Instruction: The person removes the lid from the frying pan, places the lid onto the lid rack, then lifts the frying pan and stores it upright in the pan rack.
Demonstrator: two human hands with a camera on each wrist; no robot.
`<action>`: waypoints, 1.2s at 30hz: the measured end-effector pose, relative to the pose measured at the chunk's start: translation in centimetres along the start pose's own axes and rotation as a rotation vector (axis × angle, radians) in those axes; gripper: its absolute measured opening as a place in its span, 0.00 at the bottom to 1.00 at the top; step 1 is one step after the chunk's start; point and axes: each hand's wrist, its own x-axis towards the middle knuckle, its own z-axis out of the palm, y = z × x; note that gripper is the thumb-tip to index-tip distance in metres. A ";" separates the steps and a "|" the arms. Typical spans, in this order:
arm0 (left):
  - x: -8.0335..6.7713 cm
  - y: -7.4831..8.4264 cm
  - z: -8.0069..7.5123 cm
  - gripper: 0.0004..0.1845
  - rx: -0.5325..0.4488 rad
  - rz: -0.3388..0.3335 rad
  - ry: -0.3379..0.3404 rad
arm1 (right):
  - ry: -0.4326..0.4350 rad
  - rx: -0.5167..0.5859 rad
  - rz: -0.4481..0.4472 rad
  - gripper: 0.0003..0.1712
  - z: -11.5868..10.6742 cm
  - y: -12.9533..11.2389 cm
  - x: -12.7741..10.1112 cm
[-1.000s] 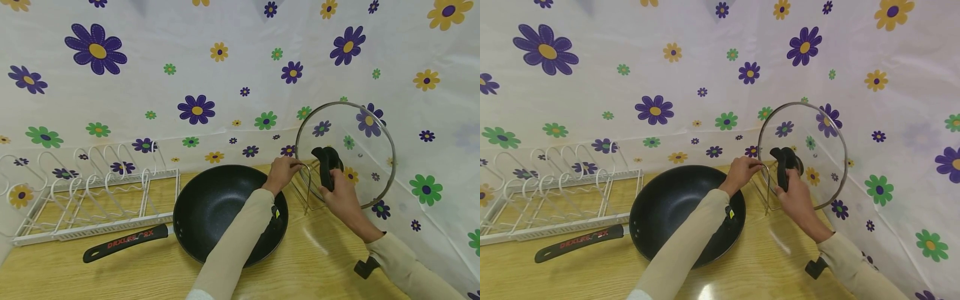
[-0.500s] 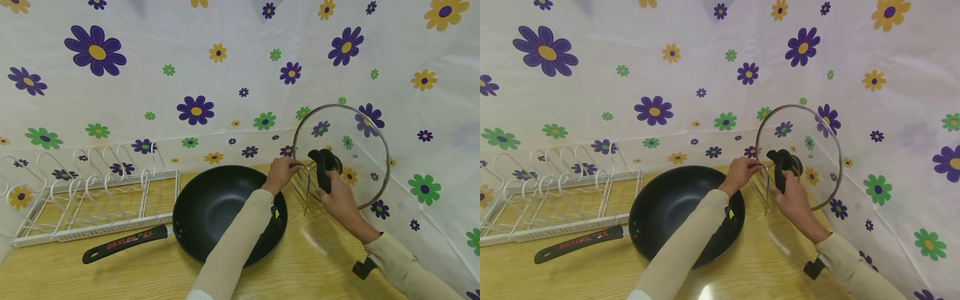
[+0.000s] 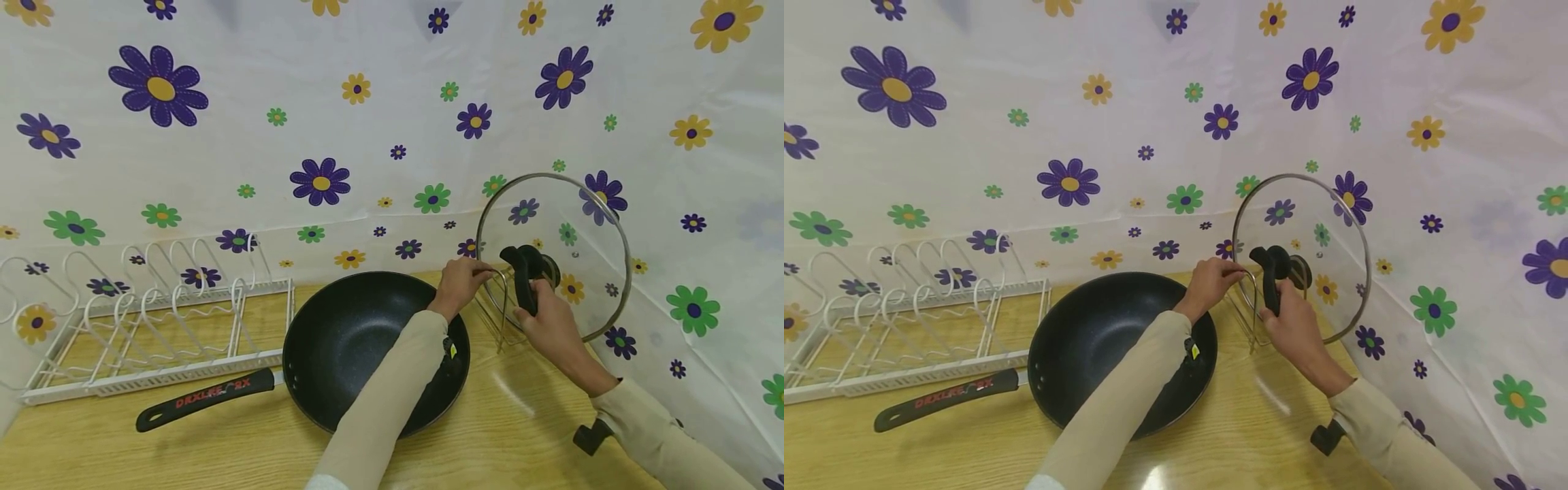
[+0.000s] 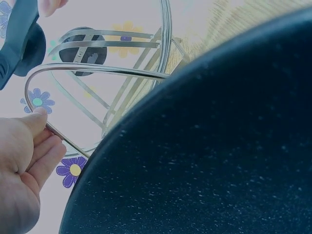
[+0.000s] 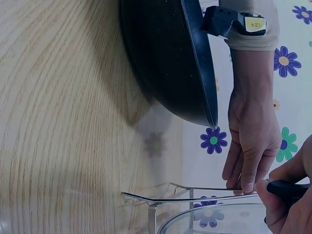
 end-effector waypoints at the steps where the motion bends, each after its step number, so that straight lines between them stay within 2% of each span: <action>1: 0.0 0.0 0.0 0.12 0.000 -0.002 -0.002 | -0.002 0.001 0.000 0.24 0.0 0.0 0.0; 14: -0.4 -0.1 0.5 0.12 0.013 0.020 0.045 | -0.022 0.020 0.022 0.26 0.3 0.1 0.0; 23: -0.4 -0.1 0.6 0.13 -0.002 0.008 0.012 | -0.030 0.035 0.023 0.24 0.4 0.1 -0.1; 36: -0.5 -0.2 0.3 0.13 -0.010 0.017 0.025 | -0.005 0.029 0.011 0.24 0.7 -0.2 0.1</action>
